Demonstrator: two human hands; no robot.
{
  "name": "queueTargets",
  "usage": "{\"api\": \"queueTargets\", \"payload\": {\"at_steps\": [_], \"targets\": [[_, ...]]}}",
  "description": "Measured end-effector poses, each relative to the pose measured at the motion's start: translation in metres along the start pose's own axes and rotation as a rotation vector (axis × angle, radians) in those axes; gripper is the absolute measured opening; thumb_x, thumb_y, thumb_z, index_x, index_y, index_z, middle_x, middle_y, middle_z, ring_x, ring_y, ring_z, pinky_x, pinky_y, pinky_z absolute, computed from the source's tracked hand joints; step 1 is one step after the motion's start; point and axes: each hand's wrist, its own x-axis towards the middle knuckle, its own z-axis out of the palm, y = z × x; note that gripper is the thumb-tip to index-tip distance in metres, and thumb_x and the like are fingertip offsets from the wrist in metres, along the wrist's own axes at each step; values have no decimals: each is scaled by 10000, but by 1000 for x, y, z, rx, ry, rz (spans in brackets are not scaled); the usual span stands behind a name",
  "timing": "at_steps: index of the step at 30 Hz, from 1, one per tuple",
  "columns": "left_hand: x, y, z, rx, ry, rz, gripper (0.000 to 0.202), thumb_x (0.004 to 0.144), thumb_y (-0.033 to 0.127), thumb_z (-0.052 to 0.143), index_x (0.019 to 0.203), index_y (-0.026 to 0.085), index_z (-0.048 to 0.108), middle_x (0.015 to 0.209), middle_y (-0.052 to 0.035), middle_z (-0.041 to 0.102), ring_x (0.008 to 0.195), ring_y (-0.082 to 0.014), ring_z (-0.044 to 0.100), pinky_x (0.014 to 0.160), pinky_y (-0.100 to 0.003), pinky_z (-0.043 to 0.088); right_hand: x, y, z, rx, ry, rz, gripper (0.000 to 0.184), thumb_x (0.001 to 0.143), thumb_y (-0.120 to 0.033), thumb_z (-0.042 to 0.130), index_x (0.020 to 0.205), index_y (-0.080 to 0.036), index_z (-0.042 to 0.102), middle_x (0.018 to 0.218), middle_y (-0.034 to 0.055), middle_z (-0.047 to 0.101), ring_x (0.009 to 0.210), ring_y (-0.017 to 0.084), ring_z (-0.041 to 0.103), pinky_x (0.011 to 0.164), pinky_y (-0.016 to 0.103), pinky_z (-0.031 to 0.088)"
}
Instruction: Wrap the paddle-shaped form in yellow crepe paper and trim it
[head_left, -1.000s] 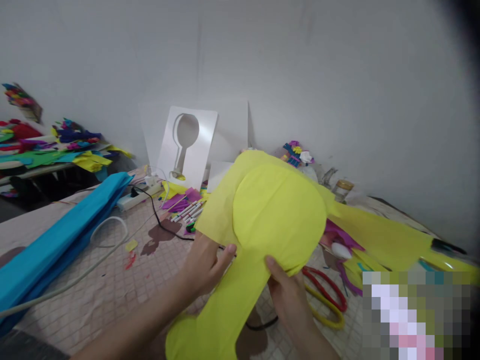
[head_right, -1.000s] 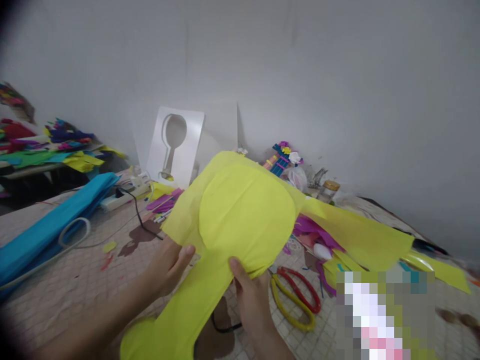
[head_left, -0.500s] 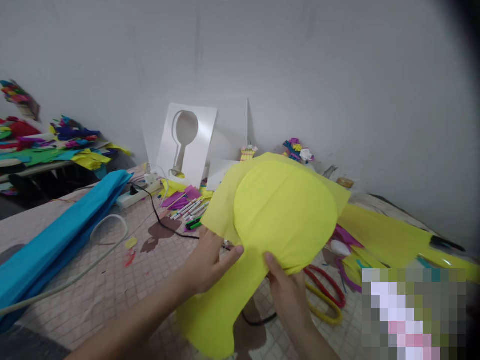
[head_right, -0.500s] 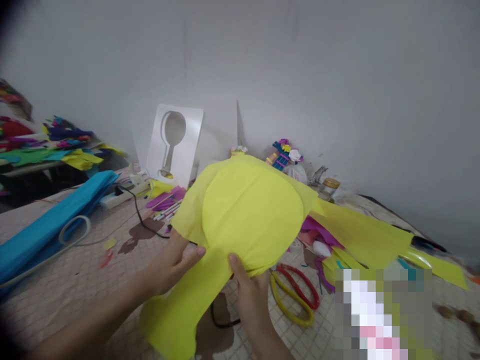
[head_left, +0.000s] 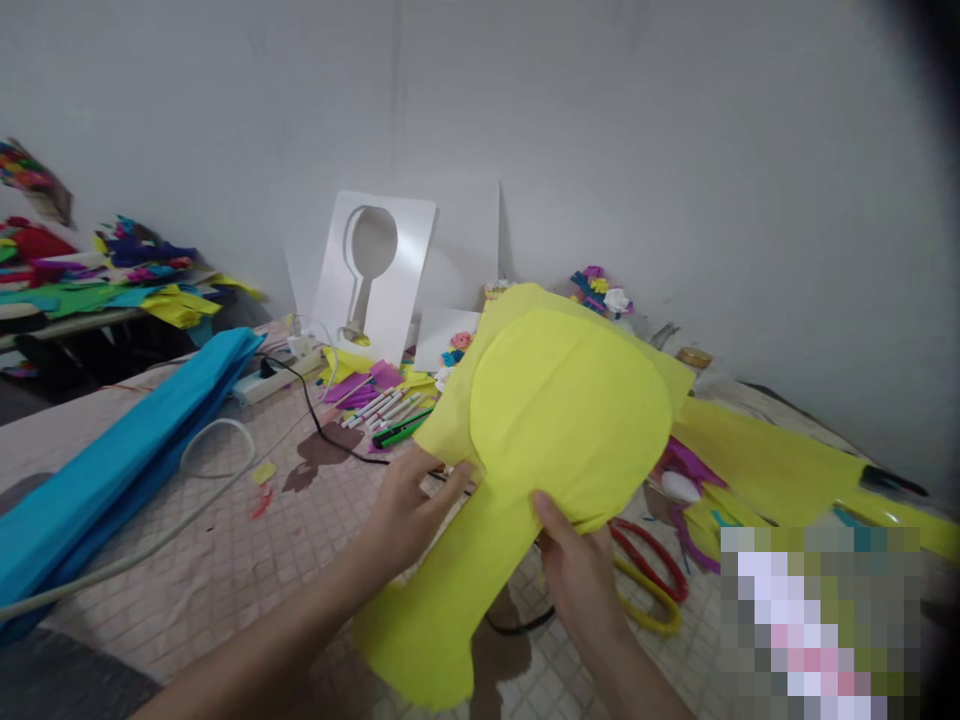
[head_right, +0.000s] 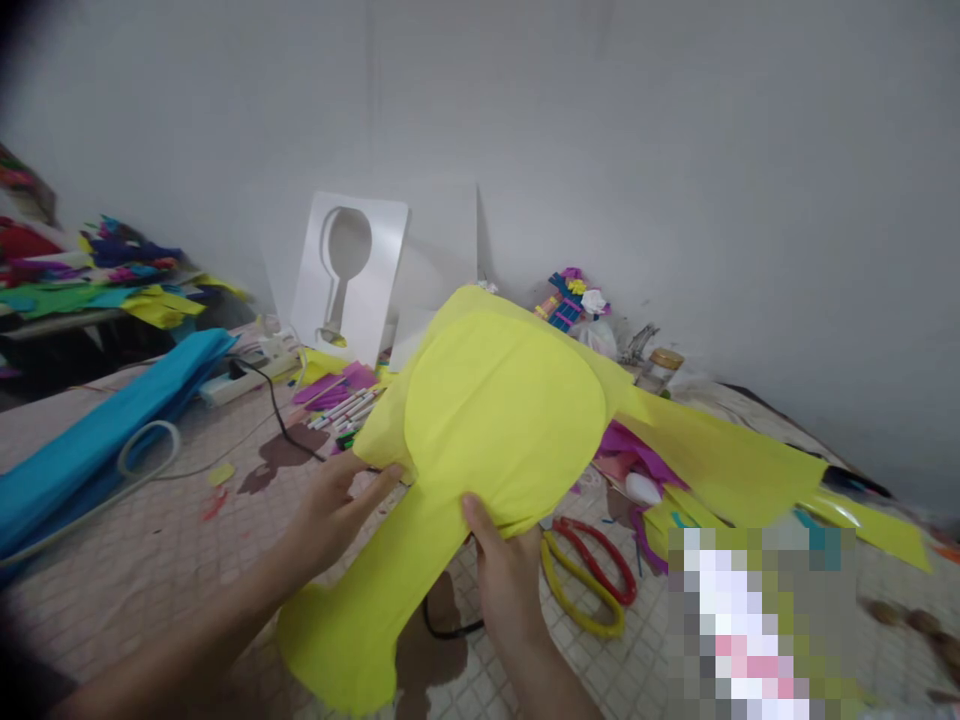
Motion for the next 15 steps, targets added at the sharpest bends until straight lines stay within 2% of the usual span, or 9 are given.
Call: {"api": "queueTargets", "payload": {"at_steps": [4, 7, 11, 15], "targets": [[0, 0, 1, -74, -14, -133, 232, 803, 341, 491, 762, 153, 621, 813, -69, 660, 835, -214, 597, 754, -333, 458, -1, -3, 4, 22, 6, 16, 550, 646, -197, 689, 1170, -243, 529, 1072, 46, 644, 975, 204, 591, 877, 378, 454], [2, 3, 4, -277, -9, -245, 232, 778, 353, 526, 835, 152, 626, 840, -63, 670, 783, -203, 606, 729, -330, 475, -2, -4, 6, 36, 16, 22, 581, 633, -188, 698, 1183, -233, 516, 1076, 53, 643, 966, 204, 595, 870, 375, 461], [5, 6, 8, -524, 2, -354, 177, 730, 321, 583, 678, 162, 640, 687, -12, 674, 715, -186, 622, 674, -292, 495, -2, -4, 5, 27, 28, 54, 586, 625, -199, 703, 1181, -227, 520, 1073, 61, 643, 951, 215, 602, 854, 381, 469], [5, 7, 9, -558, 19, -369, 179, 718, 309, 602, 635, 164, 665, 622, -2, 672, 664, -176, 627, 627, -271, 498, 0, -6, 4, 55, 14, 104, 604, 624, -208, 705, 1191, -268, 507, 1107, 34, 628, 990, 205, 583, 829, 346, 482]]}}
